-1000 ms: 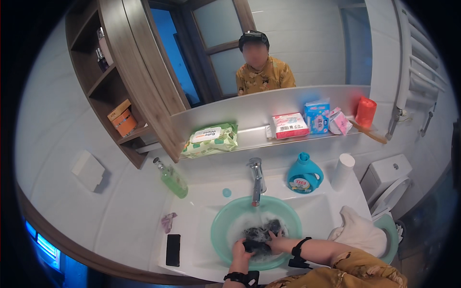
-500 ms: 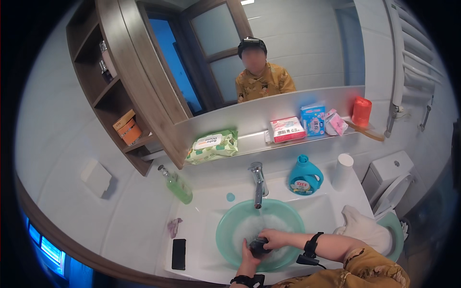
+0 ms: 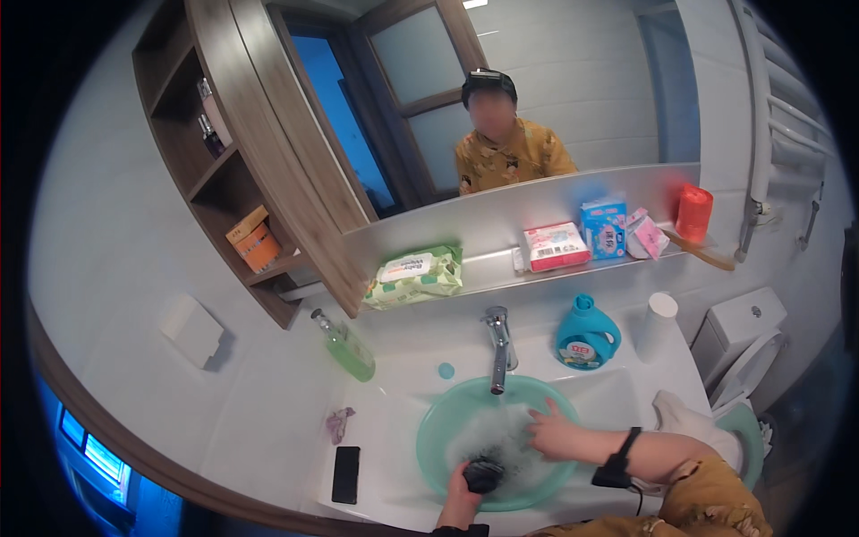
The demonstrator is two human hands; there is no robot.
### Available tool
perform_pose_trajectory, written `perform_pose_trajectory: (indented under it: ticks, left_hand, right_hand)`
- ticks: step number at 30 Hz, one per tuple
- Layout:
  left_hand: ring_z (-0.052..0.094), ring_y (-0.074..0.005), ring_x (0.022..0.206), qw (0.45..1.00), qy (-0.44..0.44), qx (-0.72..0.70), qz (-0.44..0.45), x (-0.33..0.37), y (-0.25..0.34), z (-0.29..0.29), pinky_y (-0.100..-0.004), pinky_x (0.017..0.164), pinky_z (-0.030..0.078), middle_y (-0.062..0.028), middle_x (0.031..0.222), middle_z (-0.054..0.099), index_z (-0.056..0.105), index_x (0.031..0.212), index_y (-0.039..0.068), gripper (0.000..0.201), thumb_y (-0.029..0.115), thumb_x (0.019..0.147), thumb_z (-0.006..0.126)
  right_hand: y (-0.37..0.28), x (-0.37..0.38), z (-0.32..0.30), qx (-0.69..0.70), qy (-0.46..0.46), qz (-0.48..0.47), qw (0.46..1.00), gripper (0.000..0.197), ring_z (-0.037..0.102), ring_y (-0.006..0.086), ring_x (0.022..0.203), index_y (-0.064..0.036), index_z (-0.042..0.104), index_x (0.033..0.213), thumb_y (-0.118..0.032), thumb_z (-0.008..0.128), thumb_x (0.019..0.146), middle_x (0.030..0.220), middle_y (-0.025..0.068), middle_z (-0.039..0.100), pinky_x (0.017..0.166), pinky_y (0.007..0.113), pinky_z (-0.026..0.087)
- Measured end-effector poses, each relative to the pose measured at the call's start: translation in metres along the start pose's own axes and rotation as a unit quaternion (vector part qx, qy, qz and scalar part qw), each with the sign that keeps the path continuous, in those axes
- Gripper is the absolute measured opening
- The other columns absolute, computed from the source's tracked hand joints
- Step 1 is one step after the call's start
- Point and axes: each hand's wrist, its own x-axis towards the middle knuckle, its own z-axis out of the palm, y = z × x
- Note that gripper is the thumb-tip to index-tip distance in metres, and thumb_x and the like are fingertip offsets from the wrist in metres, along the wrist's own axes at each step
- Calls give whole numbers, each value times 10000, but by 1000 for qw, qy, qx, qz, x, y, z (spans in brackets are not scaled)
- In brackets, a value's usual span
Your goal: Washing a piece of dark clothing by hand in a basin at a bathroom sink.
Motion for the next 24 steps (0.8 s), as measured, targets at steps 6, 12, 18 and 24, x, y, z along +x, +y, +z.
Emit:
perform_pose_trajectory:
  ticks: [6,12,18,24]
  left_hand:
    - [605,-334,938,999,34,19,-7,9,-5,-12,-505,857,469,-158,1032,616,550,1067,5,312,226,848,525]
    - [607,-324,933,999,43,26,-16,12,-7,-10,-508,843,476,-149,1022,615,551,1063,6,297,214,852,519]
    - [591,-321,969,1000,14,-14,18,22,-14,0,-505,888,447,-145,1070,605,542,1092,14,330,254,890,439]
    - [500,-331,1103,1000,23,8,-12,6,5,7,-588,927,361,-129,1185,540,507,1166,81,346,267,879,455]
  right_hand:
    - [58,-50,-81,392,-46,-89,915,474,526,255,1089,-183,545,1202,-473,565,827,1101,65,601,1004,594,197]
    - [51,-27,-54,548,-34,-68,833,554,498,278,1116,-96,503,1225,-452,607,813,1151,110,575,998,357,329]
    - [-54,59,65,627,148,-104,757,725,519,320,1092,-83,448,1263,-398,748,684,1187,144,549,962,392,379]
    - [-32,84,54,526,-61,142,836,647,501,347,1116,-109,494,1181,-338,755,635,1304,208,426,882,429,448]
